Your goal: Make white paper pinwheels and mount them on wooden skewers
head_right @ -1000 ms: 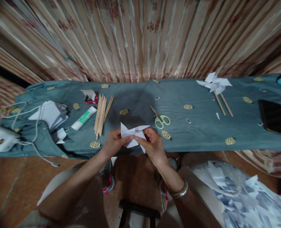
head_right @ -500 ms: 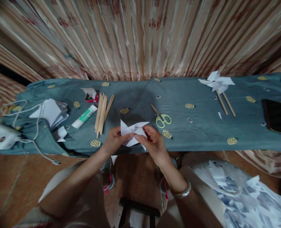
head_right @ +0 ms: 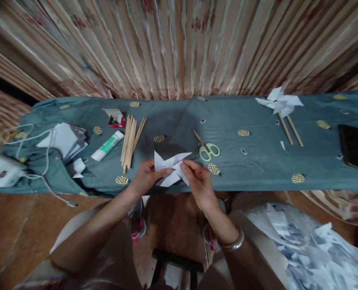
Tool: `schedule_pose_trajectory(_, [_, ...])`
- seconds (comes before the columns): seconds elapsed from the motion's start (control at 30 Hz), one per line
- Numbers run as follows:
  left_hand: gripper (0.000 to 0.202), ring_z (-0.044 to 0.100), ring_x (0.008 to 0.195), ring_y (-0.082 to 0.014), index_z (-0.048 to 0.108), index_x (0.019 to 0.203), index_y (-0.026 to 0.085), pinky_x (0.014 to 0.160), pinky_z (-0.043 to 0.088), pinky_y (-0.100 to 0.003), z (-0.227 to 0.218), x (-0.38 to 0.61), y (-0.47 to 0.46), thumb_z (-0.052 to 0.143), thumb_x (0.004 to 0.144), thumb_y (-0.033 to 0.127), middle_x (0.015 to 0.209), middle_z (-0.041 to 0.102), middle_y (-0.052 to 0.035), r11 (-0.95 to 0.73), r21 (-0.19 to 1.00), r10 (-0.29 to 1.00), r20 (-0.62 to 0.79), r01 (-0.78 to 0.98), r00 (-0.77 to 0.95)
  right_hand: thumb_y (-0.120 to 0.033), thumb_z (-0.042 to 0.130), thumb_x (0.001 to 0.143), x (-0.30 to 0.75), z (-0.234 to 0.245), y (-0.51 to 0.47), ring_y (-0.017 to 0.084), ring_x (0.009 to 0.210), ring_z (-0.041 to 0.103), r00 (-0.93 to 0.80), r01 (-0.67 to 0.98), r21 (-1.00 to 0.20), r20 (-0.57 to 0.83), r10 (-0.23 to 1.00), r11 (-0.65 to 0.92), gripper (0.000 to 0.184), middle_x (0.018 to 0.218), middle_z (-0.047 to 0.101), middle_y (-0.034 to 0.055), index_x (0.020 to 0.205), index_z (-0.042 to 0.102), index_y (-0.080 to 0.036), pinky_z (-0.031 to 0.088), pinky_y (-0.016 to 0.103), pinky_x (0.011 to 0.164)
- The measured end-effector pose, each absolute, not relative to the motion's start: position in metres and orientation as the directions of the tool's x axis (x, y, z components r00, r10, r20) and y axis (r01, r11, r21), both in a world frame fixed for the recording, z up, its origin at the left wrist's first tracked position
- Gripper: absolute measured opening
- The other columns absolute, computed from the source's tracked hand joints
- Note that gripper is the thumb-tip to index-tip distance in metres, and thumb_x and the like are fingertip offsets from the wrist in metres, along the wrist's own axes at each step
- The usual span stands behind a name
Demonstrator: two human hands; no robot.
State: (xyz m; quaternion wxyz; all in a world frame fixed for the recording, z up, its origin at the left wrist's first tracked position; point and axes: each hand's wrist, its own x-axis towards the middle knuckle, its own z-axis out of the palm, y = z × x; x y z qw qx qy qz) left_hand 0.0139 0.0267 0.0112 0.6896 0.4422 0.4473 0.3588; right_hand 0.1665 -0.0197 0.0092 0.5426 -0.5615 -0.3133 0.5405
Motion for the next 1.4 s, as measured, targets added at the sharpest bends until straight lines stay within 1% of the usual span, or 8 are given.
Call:
schedule_pose_trajectory(0.13, [0.034, 0.057, 0.058, -0.0109, 0.071, 0.073, 0.013, 0.059, 0.047, -0.023, 0.0116, 0.0138, 0.0265, 0.085, 0.054, 0.038, 0.067, 0.069, -0.0004, 0.36, 0.928, 0.885, -0.306, -0.098, 0.35, -0.046, 0.068, 0.076, 0.1671, 0.0099, -0.0205, 0.014, 0.06, 0.055, 0.226, -0.165, -0.967, -0.231, 0.946, -0.196, 0.025, 0.068, 0.066, -0.0022, 0.086, 0.073, -0.024, 0.044, 0.027, 0.058])
schedule_pose_trajectory(0.23, [0.034, 0.057, 0.059, -0.0112, 0.071, 0.073, 0.013, 0.059, 0.046, -0.024, 0.0116, 0.0138, 0.0265, 0.085, 0.055, 0.038, 0.067, 0.068, -0.0003, 0.359, 0.929, 0.883, -0.308, -0.088, 0.355, -0.046, 0.065, 0.078, 0.168, 0.01, -0.0209, 0.014, 0.059, 0.053, 0.229, -0.086, -0.98, -0.195, 0.954, -0.18, 0.026, 0.067, 0.065, -0.0018, 0.087, 0.073, -0.023, 0.043, 0.027, 0.057])
schedule_pose_trajectory(0.37, [0.034, 0.058, 0.059, -0.0113, 0.071, 0.073, 0.013, 0.061, 0.047, -0.024, 0.011, 0.0138, 0.0266, 0.085, 0.056, 0.038, 0.068, 0.068, -0.0002, 0.357, 0.93, 0.882, -0.303, -0.091, 0.362, -0.047, 0.065, 0.078, 0.1682, 0.0096, -0.021, 0.015, 0.061, 0.054, 0.262, -0.012, -0.986, -0.161, 0.952, -0.163, 0.027, 0.068, 0.065, -0.0005, 0.085, 0.073, -0.023, 0.043, 0.027, 0.057])
schedule_pose_trajectory(0.63, [0.033, 0.057, 0.058, -0.0105, 0.07, 0.071, 0.012, 0.059, 0.045, -0.023, 0.0129, 0.0141, 0.0262, 0.085, 0.055, 0.037, 0.065, 0.067, 0.0001, 0.361, 0.928, 0.885, -0.308, -0.095, 0.348, -0.045, 0.062, 0.079, 0.1679, 0.0077, -0.0217, 0.017, 0.069, 0.059, 0.267, 0.058, -0.987, -0.128, 0.955, -0.148, 0.029, 0.075, 0.069, 0.0024, 0.089, 0.072, -0.02, 0.047, 0.027, 0.062])
schedule_pose_trajectory(0.77, [0.034, 0.057, 0.058, -0.0109, 0.07, 0.071, 0.012, 0.059, 0.045, -0.023, 0.0129, 0.0138, 0.0263, 0.084, 0.055, 0.038, 0.066, 0.067, -0.0002, 0.363, 0.927, 0.884, -0.311, -0.093, 0.349, -0.043, 0.062, 0.081, 0.1687, 0.0058, -0.0226, 0.016, 0.067, 0.059, 0.24, 0.046, -0.988, -0.131, 0.962, -0.146, 0.028, 0.074, 0.068, 0.0017, 0.091, 0.072, -0.02, 0.046, 0.026, 0.061])
schedule_pose_trajectory(1.03, [0.036, 0.057, 0.058, -0.0109, 0.07, 0.071, 0.012, 0.059, 0.046, -0.023, 0.0134, 0.0136, 0.0271, 0.084, 0.054, 0.04, 0.065, 0.067, -0.0002, 0.373, 0.924, 0.881, -0.325, -0.082, 0.344, -0.04, 0.065, 0.079, 0.1693, 0.0049, -0.0233, 0.014, 0.065, 0.058, 0.215, -0.006, -0.992, -0.128, 0.968, -0.13, 0.022, 0.072, 0.068, 0.0006, 0.088, 0.073, -0.021, 0.046, 0.025, 0.059])
schedule_pose_trajectory(1.17, [0.036, 0.056, 0.057, -0.0104, 0.07, 0.071, 0.012, 0.057, 0.045, -0.023, 0.0143, 0.0137, 0.0272, 0.084, 0.053, 0.041, 0.064, 0.067, -0.0001, 0.383, 0.92, 0.878, -0.335, -0.08, 0.341, -0.04, 0.064, 0.079, 0.1694, 0.0076, -0.0231, 0.014, 0.063, 0.057, 0.21, 0.017, -0.991, -0.127, 0.969, -0.134, 0.023, 0.068, 0.066, 0.0006, 0.084, 0.073, -0.019, 0.045, 0.024, 0.057])
schedule_pose_trajectory(1.4, [0.037, 0.054, 0.056, -0.009, 0.07, 0.071, 0.012, 0.056, 0.042, -0.021, 0.0111, 0.0134, 0.0263, 0.084, 0.053, 0.041, 0.062, 0.065, 0.0009, 0.401, 0.912, 0.869, -0.349, -0.088, 0.351, -0.041, 0.065, 0.076, 0.1686, 0.0114, -0.0223, 0.013, 0.059, 0.052, 0.204, -0.025, -0.986, -0.165, 0.965, -0.164, 0.022, 0.065, 0.063, -0.0001, 0.077, 0.071, -0.019, 0.043, 0.023, 0.055])
